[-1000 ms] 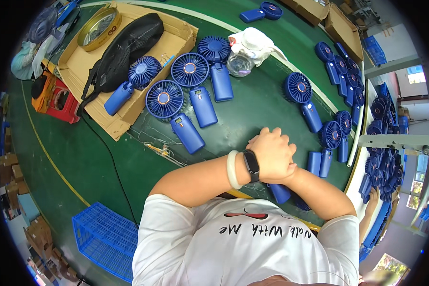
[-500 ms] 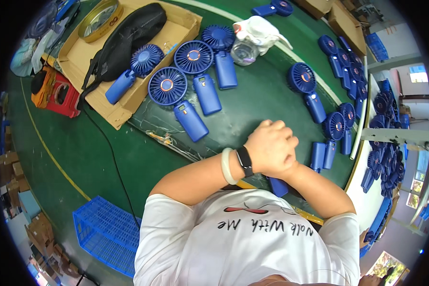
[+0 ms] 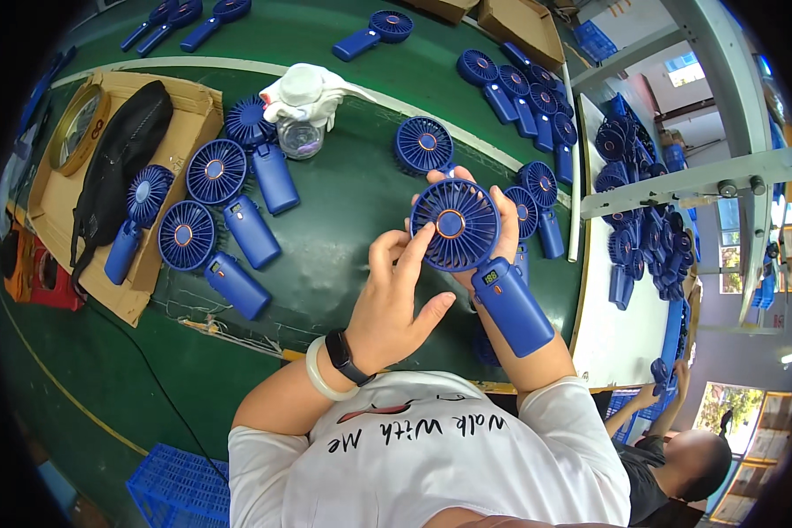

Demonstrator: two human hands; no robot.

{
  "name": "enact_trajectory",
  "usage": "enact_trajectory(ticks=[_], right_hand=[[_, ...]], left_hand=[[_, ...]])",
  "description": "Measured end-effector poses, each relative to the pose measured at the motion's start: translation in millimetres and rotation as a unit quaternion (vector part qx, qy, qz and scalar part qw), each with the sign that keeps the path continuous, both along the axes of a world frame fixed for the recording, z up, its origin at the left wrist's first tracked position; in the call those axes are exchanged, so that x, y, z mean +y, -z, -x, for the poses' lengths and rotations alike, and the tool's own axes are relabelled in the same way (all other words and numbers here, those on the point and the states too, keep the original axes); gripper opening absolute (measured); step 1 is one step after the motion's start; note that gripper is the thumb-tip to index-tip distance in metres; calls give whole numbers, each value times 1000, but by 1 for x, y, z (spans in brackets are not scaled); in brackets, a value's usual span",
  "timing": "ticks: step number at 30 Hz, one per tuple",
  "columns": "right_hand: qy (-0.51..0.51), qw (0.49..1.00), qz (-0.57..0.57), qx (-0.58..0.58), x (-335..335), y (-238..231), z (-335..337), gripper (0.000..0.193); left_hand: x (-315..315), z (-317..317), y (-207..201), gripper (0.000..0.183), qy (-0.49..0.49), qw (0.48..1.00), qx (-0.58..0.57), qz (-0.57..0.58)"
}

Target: The person assembles blue handheld fans on a green workbench. They pick up fan heads and handles, connect them, and test the units by pressing buttons. The person also wipes the fans with a white cloth and stacks the finished units.

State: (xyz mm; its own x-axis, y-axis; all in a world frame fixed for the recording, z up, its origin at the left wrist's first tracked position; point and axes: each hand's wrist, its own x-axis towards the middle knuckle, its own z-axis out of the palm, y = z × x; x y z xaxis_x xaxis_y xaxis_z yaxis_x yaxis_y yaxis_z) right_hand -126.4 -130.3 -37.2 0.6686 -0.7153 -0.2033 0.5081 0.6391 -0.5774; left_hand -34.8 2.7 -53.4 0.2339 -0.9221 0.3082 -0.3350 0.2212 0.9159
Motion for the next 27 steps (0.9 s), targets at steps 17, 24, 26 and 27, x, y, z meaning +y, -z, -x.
enact_trajectory(ticks=[17,24,26,27], right_hand=[[-102,951,289,46,-35,-21,-17,39],[-338,703,599,180,-17,-13,-1,47],[-346,581,697,237,-4,-5,9,49],[-337,559,710,264,4,-8,13,47]], left_hand=[[-15,-31,-25,55,-99,986,132,-4],[14,-23,25,60,-129,939,-319,-3],[27,-21,17,66,-122,952,-268,-81],[34,-25,11,73,-97,940,-298,-134]])
